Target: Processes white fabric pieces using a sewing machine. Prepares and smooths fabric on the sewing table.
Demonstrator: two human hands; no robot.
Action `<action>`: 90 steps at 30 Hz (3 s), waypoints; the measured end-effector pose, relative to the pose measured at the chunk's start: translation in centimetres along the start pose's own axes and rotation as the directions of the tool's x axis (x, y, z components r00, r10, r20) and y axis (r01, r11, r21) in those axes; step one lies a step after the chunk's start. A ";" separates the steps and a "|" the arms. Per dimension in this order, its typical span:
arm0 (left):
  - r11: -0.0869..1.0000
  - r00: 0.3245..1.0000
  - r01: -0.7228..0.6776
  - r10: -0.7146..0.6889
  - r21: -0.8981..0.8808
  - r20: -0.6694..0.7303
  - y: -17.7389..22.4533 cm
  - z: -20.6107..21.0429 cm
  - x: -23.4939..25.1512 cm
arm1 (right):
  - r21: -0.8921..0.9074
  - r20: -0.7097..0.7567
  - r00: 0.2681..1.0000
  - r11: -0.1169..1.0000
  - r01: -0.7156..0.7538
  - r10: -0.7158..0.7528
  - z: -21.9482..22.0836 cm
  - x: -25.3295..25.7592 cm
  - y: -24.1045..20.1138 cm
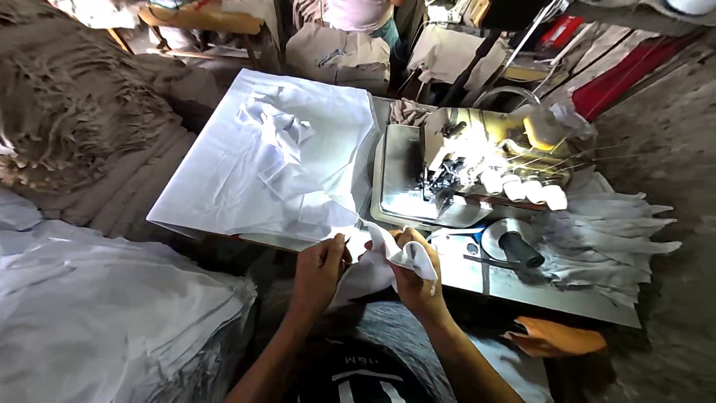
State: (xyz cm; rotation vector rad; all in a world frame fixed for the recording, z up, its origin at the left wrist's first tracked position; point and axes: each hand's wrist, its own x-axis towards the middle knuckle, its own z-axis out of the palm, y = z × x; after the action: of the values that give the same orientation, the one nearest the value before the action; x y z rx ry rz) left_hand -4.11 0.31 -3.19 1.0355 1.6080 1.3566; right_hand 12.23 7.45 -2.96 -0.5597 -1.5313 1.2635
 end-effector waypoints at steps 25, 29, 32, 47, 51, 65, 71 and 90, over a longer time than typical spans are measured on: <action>0.996 0.996 -0.087 0.086 0.038 0.011 1.8 -1.5 -2.3 | -0.017 -0.124 0.990 0.997 -0.074 0.071 0.5 -0.8 -1.4; 0.996 0.994 -0.036 0.045 -0.084 0.103 2.8 2.2 -1.4 | 0.003 -0.115 0.991 0.998 -0.067 0.067 -0.7 -1.9 -2.5; 0.981 0.992 -0.070 0.087 -0.184 0.088 3.8 3.8 -1.1 | 0.017 -0.139 0.988 0.998 -0.060 0.062 -1.8 -2.8 -2.9; 0.924 0.918 -0.377 0.381 0.058 -0.110 4.9 1.9 -2.9 | -0.118 0.079 0.988 0.983 0.140 -0.132 -0.8 -0.1 -0.2; 0.973 0.965 -0.230 0.225 -0.022 -0.137 2.6 1.6 -1.9 | -0.111 -0.044 0.993 0.987 -0.117 0.113 -3.2 -1.8 -0.6; 0.979 0.981 -0.195 0.195 -0.065 -0.016 4.0 3.4 -1.1 | -0.172 0.020 1.000 0.985 -0.017 0.021 -3.3 -0.8 -0.3; 0.930 0.926 -0.367 0.367 0.010 -0.090 4.8 2.1 -2.3 | -0.423 0.073 0.977 0.881 0.213 -0.201 2.1 1.6 1.8; 0.983 0.995 -0.097 0.100 -0.156 0.008 3.1 2.5 -1.2 | 0.020 0.104 0.967 0.972 -0.234 0.231 -3.7 -2.5 -1.4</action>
State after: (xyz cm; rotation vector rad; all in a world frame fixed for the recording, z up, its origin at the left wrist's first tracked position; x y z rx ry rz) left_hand -1.05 0.45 -0.33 1.0404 1.4308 1.5107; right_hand 16.80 6.48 -2.99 -0.6790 -1.5593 1.5126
